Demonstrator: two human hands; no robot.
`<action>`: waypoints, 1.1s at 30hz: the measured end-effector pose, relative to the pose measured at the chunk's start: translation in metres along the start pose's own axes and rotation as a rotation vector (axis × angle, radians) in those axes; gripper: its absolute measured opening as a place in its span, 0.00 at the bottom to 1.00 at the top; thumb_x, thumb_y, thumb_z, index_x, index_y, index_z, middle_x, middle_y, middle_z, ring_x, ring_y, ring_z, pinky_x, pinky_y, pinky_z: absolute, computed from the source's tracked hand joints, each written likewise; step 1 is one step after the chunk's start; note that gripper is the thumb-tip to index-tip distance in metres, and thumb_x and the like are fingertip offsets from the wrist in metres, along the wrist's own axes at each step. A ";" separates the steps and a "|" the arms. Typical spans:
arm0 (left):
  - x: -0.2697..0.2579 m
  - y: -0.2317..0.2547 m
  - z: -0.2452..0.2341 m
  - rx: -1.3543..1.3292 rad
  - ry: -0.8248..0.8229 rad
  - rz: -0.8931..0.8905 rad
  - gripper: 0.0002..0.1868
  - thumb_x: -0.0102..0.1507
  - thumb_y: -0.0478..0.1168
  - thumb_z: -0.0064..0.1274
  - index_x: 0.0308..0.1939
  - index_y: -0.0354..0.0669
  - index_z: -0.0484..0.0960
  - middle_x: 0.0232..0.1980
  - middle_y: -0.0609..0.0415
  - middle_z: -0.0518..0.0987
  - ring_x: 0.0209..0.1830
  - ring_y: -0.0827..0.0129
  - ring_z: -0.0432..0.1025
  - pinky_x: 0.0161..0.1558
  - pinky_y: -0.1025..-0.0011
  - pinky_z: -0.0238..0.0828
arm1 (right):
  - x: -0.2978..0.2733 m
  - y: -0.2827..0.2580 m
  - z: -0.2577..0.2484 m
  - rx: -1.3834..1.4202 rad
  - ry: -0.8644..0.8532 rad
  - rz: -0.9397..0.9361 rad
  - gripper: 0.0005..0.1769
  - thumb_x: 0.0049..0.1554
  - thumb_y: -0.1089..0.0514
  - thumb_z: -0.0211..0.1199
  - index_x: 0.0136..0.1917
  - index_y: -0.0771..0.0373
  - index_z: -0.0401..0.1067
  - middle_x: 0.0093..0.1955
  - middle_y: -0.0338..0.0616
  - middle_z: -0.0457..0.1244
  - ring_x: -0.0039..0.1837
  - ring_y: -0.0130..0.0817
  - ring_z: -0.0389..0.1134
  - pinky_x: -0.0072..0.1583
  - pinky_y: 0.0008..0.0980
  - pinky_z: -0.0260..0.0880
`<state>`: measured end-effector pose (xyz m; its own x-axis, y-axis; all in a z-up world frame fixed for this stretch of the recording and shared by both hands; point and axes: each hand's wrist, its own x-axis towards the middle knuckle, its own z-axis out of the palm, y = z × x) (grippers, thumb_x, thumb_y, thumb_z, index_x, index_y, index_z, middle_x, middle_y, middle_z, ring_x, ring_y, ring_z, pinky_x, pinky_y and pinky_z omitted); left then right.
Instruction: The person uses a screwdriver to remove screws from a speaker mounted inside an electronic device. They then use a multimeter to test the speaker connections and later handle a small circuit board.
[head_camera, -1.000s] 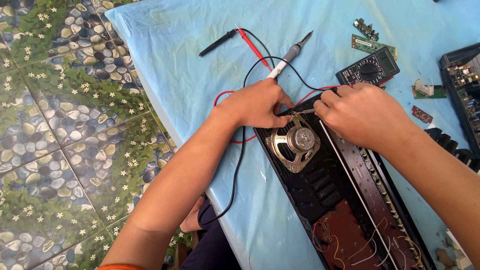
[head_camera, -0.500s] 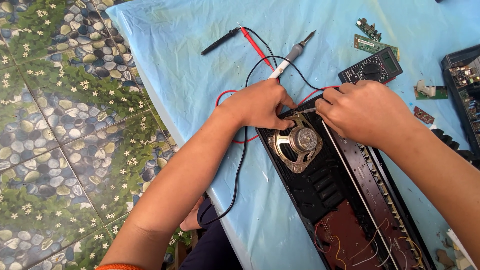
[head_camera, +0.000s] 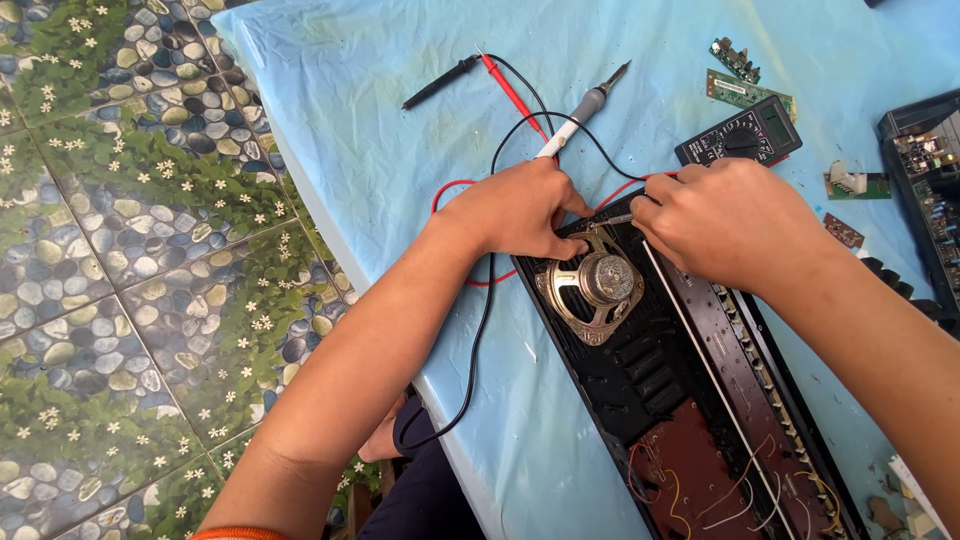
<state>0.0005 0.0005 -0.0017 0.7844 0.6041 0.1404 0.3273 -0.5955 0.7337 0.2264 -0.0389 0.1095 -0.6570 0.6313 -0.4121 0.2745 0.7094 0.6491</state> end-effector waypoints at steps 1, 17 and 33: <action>-0.001 0.000 0.000 -0.001 0.000 -0.001 0.22 0.56 0.54 0.60 0.51 0.52 0.88 0.24 0.59 0.83 0.26 0.60 0.74 0.27 0.60 0.68 | 0.004 -0.001 -0.004 0.001 -0.001 -0.001 0.13 0.64 0.44 0.56 0.39 0.45 0.71 0.39 0.28 0.65 0.37 0.33 0.71 0.37 0.34 0.68; -0.001 -0.001 0.004 -0.066 0.146 0.050 0.20 0.50 0.50 0.66 0.45 0.52 0.91 0.24 0.49 0.83 0.25 0.52 0.80 0.34 0.58 0.81 | 0.033 -0.015 -0.020 -0.127 0.096 -0.021 0.18 0.51 0.66 0.58 0.23 0.49 0.66 0.21 0.34 0.55 0.26 0.33 0.59 0.35 0.37 0.58; -0.004 -0.006 0.006 -0.074 0.141 0.058 0.20 0.51 0.52 0.63 0.45 0.54 0.91 0.28 0.43 0.85 0.30 0.44 0.80 0.38 0.54 0.81 | 0.051 -0.014 -0.027 -0.063 -0.148 0.073 0.21 0.60 0.48 0.60 0.26 0.48 0.72 0.24 0.33 0.64 0.33 0.36 0.69 0.40 0.38 0.71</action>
<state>-0.0010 -0.0013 -0.0111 0.7175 0.6411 0.2723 0.2395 -0.5942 0.7678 0.1696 -0.0248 0.0967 -0.5251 0.7230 -0.4489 0.2701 0.6418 0.7178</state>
